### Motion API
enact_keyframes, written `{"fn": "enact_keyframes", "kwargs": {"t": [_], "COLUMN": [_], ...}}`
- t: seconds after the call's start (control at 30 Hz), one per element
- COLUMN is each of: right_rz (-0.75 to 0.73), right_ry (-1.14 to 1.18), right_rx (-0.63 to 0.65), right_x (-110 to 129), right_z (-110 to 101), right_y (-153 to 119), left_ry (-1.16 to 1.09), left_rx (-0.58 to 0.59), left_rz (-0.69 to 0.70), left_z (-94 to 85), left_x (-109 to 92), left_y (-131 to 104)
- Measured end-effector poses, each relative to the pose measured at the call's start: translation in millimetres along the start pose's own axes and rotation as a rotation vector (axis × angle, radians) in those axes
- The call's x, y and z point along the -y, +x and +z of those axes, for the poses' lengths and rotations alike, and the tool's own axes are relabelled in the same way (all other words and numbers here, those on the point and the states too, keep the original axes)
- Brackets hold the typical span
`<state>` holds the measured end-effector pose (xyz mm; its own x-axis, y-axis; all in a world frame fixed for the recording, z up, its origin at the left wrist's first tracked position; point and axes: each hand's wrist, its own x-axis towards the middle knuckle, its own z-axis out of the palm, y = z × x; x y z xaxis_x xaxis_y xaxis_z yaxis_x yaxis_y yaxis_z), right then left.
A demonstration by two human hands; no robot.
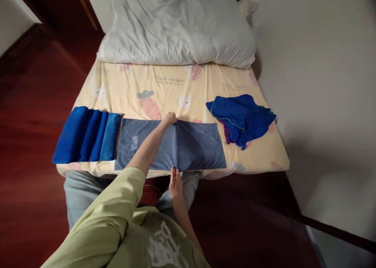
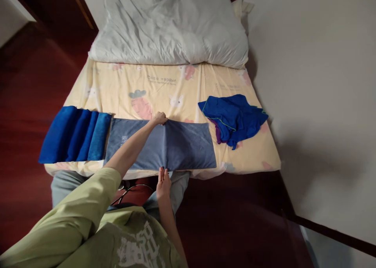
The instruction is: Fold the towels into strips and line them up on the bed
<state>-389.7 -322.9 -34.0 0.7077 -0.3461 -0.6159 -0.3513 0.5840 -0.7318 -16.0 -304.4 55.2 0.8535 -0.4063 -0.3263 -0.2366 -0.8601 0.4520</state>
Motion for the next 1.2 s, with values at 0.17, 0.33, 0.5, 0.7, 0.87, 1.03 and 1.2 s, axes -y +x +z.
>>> {"fn": "enact_keyframes", "kwargs": {"t": [0.17, 0.33, 0.5, 0.7, 0.87, 1.03, 1.2], "right_rz": [-0.008, -0.145, -0.335, -0.513, -0.559, -0.503, -0.456], "right_ry": [0.175, 0.14, 0.073, -0.097, -0.218, -0.245, -0.266], "right_rx": [-0.178, -0.114, -0.069, 0.053, 0.127, 0.17, 0.193], "right_x": [46, 134, 236, 343, 398, 424, 425], "right_z": [-3, -17, -23, -7, 17, 46, 79], "right_y": [-18, -35, -53, -91, -120, -123, -97], "left_ry": [-0.071, -0.189, -0.601, -0.805, -0.887, -0.978, -1.037], "left_rx": [-0.017, -0.11, -0.191, -0.21, -0.207, -0.241, -0.304], "left_rz": [-0.052, -0.037, 0.032, 0.196, 0.259, 0.131, -0.038], "left_z": [-44.1, -108.1, -168.6, -225.7, -252.5, -264.8, -266.9], "left_x": [-11, -23, -19, 5, 17, 24, 41], "left_y": [-26, -69, -138, -243, -315, -342, -325]}}
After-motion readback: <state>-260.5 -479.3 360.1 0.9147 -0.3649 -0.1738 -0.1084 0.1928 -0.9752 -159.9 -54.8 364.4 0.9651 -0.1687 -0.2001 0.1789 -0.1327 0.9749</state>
